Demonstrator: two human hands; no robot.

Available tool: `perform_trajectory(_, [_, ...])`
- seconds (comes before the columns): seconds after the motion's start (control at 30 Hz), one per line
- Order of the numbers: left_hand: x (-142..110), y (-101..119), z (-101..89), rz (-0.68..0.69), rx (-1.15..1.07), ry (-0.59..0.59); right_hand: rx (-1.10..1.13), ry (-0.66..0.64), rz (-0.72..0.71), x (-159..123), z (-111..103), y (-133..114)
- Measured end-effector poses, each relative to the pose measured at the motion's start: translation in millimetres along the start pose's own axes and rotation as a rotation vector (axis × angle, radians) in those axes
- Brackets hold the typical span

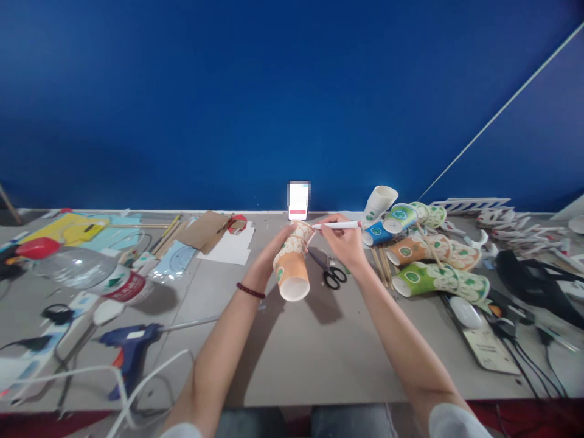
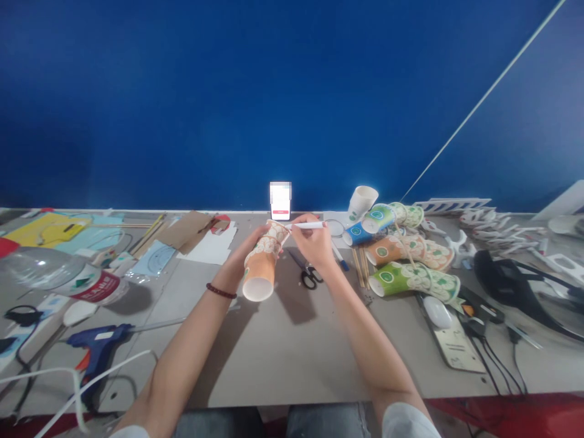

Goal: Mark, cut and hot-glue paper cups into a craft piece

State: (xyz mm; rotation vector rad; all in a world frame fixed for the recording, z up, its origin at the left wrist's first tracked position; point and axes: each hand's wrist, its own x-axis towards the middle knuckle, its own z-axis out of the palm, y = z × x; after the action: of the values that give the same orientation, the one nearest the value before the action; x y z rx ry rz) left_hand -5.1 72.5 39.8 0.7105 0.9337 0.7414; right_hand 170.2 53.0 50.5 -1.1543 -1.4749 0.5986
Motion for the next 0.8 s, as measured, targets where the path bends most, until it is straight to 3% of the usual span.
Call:
perform_trajectory(0.4, [-4.7,0.8,3.4,0.012,-0.012,0.019,-0.126,-0.012,-0.092,-0.9,0.5,-2.9])
perform_trajectory(0.8, [-17.3,5.5,9.5,0.025,-0.022,0.039,-0.123,-0.009,-0.088,-2.0,1.2,-4.1])
